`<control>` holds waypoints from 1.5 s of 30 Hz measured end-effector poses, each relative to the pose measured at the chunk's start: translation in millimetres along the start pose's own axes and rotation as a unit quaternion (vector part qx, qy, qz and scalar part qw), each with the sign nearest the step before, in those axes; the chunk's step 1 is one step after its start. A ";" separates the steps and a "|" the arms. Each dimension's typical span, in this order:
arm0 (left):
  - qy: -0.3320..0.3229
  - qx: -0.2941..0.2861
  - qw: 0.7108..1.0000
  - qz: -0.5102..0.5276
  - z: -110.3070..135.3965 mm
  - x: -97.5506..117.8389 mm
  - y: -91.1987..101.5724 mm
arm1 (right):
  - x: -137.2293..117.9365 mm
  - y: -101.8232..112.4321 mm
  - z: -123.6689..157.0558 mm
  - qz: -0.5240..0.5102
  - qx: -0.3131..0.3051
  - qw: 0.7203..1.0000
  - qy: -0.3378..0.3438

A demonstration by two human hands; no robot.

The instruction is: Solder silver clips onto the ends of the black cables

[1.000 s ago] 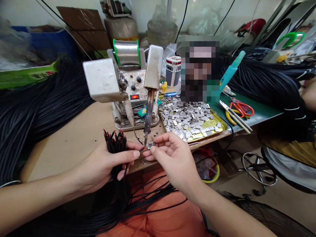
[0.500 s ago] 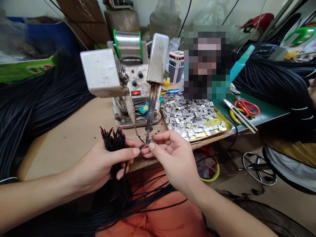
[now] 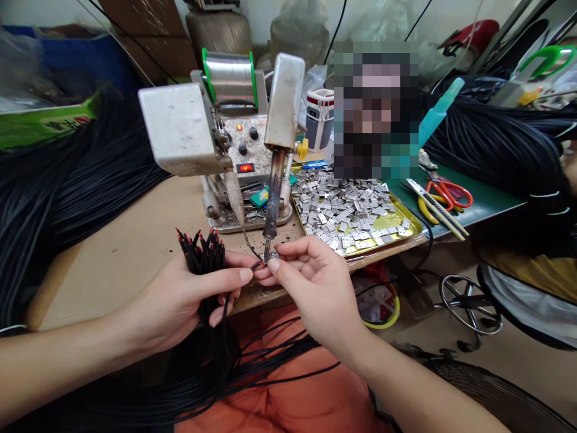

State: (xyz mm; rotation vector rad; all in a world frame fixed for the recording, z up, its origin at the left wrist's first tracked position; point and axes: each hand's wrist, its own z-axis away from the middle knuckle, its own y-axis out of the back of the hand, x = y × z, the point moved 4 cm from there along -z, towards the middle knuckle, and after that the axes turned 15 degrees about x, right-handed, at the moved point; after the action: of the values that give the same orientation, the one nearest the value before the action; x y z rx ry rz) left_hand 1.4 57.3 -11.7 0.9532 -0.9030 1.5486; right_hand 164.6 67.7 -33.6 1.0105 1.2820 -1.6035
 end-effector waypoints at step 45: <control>-0.015 -0.001 1.000 -0.023 -1.7 -2.6 1.4 | 1.8 1.0 1.1 -0.011 0.007 1.000 0.014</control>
State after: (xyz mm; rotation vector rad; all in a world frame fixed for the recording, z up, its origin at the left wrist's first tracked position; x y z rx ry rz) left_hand 0.1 57.6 -14.8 0.9908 -0.8987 1.4979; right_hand 164.9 66.3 -35.4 1.0333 1.3058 -1.6237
